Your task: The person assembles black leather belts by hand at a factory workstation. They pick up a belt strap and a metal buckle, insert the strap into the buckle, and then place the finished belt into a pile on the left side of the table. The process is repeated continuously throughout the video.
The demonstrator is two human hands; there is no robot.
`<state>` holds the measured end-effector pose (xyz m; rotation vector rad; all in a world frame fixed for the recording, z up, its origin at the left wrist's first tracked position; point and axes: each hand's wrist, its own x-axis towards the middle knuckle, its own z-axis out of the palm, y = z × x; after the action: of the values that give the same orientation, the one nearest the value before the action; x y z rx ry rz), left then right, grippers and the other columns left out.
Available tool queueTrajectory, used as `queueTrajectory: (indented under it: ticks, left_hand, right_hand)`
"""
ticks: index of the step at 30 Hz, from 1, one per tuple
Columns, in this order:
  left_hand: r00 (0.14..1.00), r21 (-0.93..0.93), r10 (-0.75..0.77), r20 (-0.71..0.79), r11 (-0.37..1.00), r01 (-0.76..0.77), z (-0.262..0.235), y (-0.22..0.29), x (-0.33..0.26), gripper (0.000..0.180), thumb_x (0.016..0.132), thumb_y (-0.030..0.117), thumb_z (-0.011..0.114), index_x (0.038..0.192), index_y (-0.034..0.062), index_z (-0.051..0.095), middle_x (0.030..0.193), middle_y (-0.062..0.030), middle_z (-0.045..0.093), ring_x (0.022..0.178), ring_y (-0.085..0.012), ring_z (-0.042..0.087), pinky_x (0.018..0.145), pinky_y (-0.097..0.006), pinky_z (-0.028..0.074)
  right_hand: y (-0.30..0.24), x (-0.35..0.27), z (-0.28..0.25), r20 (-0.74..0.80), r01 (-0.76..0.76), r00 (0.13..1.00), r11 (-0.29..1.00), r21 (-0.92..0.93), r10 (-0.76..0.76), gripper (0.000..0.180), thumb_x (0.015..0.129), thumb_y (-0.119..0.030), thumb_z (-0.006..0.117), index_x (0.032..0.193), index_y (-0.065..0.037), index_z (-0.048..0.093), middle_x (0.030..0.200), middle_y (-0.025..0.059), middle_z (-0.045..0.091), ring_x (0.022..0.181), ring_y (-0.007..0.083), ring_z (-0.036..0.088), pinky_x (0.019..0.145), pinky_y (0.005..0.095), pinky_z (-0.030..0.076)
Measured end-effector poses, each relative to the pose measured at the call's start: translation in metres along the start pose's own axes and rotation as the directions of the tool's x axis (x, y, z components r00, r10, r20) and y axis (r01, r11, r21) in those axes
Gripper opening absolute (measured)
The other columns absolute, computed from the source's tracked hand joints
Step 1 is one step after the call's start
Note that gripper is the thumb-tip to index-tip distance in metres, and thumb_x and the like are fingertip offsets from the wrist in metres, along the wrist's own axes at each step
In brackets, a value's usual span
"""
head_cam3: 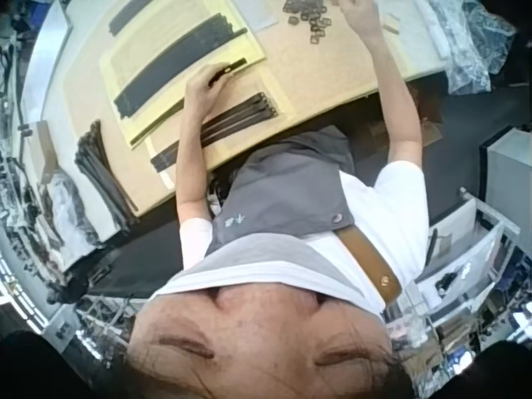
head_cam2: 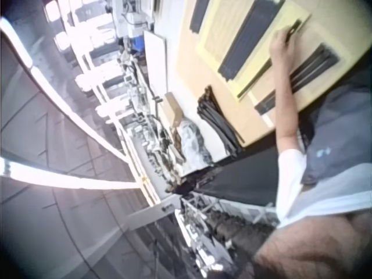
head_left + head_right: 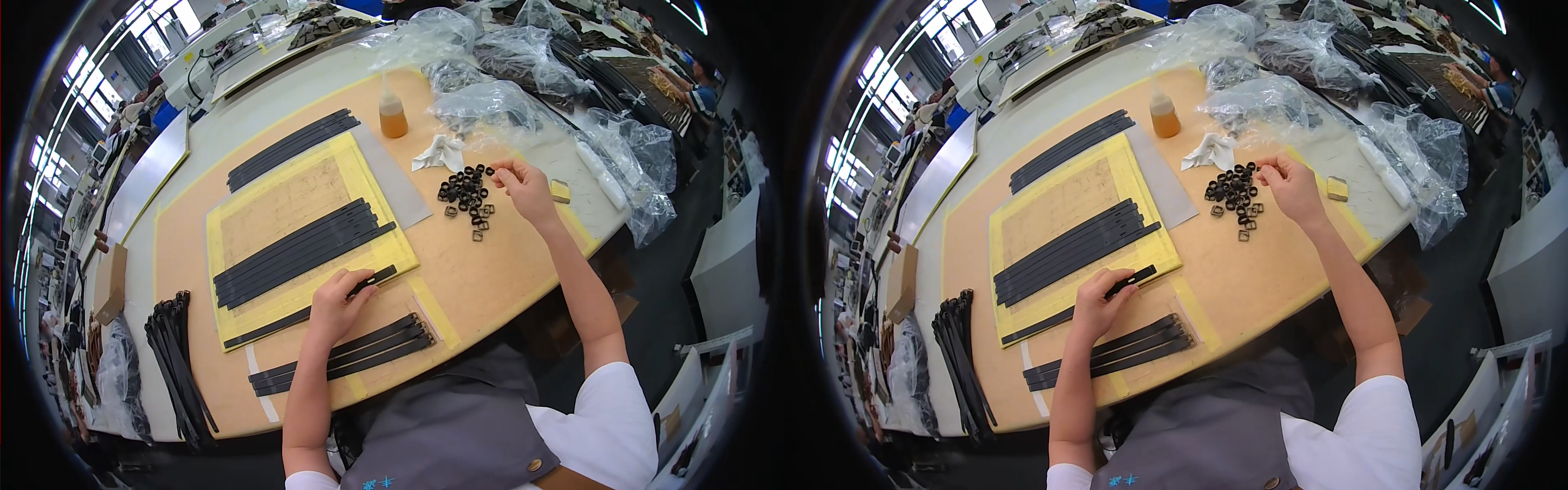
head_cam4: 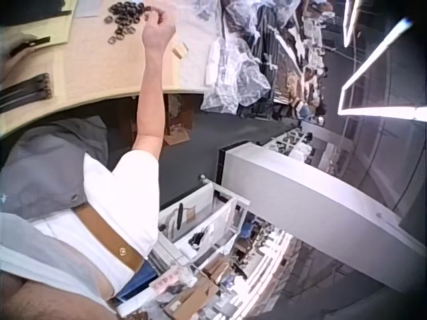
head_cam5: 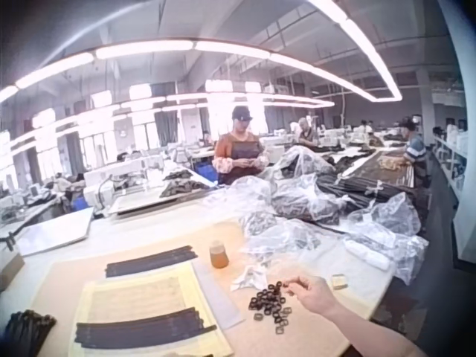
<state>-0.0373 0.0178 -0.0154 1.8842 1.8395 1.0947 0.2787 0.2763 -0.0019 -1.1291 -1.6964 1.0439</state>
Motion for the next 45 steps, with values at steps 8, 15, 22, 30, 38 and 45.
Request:
queueTrajectory:
  ticks: [8, 15, 22, 30, 38, 45]
  left_hand:
    - [0.997, 0.006, -0.073, 0.038, 0.997, 0.073, 0.002, -0.003, 0.004, 0.024, 0.088, 0.013, 0.080, 0.110, 0.0041, 0.075, 0.094, -0.0113, 0.072, 0.078, -0.0227, 0.070, 0.070, -0.032, 0.056]
    - [0.994, 0.035, -0.085, 0.062, 0.996, 0.083, 0.001, 0.000, 0.006, 0.025, 0.088, 0.015, 0.081, 0.109, 0.0029, 0.074, 0.095, -0.0128, 0.073, 0.081, -0.0244, 0.070, 0.072, -0.033, 0.055]
    - [0.995, 0.048, -0.075, 0.059, 0.996, 0.072, 0.002, -0.001, 0.004, 0.024, 0.088, 0.015, 0.080, 0.109, 0.0037, 0.074, 0.094, -0.0123, 0.072, 0.076, -0.0250, 0.070, 0.069, -0.033, 0.055]
    - [0.997, 0.050, -0.067, 0.046, 0.997, 0.065, 0.004, -0.004, 0.003, 0.024, 0.088, 0.017, 0.079, 0.108, 0.0049, 0.073, 0.093, -0.0103, 0.071, 0.072, -0.0245, 0.069, 0.066, -0.033, 0.056]
    - [0.997, 0.055, -0.058, 0.046, 0.997, 0.056, 0.004, -0.002, 0.004, 0.024, 0.088, 0.016, 0.079, 0.108, 0.0045, 0.073, 0.096, -0.0108, 0.072, 0.076, -0.0245, 0.070, 0.068, -0.032, 0.057]
    - [0.998, 0.024, -0.055, 0.030, 0.998, 0.054, 0.007, -0.006, 0.002, 0.023, 0.089, 0.017, 0.079, 0.108, 0.0053, 0.073, 0.095, -0.0111, 0.072, 0.072, -0.0247, 0.069, 0.067, -0.033, 0.056]
  right_hand:
    - [0.074, 0.042, 0.000, -0.090, 0.108, 0.986, 0.953, -0.282, -0.139, 0.031, 0.098, -0.006, 0.054, 0.124, 0.000, 0.070, 0.119, 0.0182, 0.074, 0.108, 0.0285, 0.071, 0.096, 0.0364, 0.054]
    - [0.084, 0.067, 0.012, 0.021, 0.135, 0.990, 0.915, -0.381, -0.137, 0.035, 0.093, -0.005, 0.056, 0.124, -0.004, 0.072, 0.115, 0.0180, 0.072, 0.109, 0.0324, 0.067, 0.097, 0.0405, 0.052]
    - [0.058, 0.056, 0.010, 0.217, 0.237, 0.966, 0.822, -0.518, -0.141, 0.030, 0.091, -0.008, 0.064, 0.120, -0.009, 0.074, 0.114, 0.0162, 0.069, 0.104, 0.0317, 0.066, 0.095, 0.0403, 0.052]
    - [0.030, 0.008, 0.019, 0.236, 0.180, 0.968, 0.889, -0.422, -0.084, 0.027, 0.090, -0.010, 0.070, 0.117, -0.006, 0.073, 0.102, 0.0148, 0.069, 0.092, 0.0288, 0.067, 0.086, 0.0384, 0.055]
    - [0.046, 0.007, -0.002, 0.364, -0.352, 0.921, 0.694, 0.628, 0.137, 0.028, 0.104, -0.013, 0.062, 0.128, 0.001, 0.064, 0.106, 0.0068, 0.069, 0.088, 0.0131, 0.066, 0.076, 0.0243, 0.056]
    - [0.025, -0.012, 0.010, 0.609, -0.600, 0.793, 0.156, 0.785, -0.011, 0.030, 0.106, -0.006, 0.057, 0.135, 0.003, 0.059, 0.116, 0.0096, 0.069, 0.097, 0.0118, 0.069, 0.085, 0.0211, 0.060]
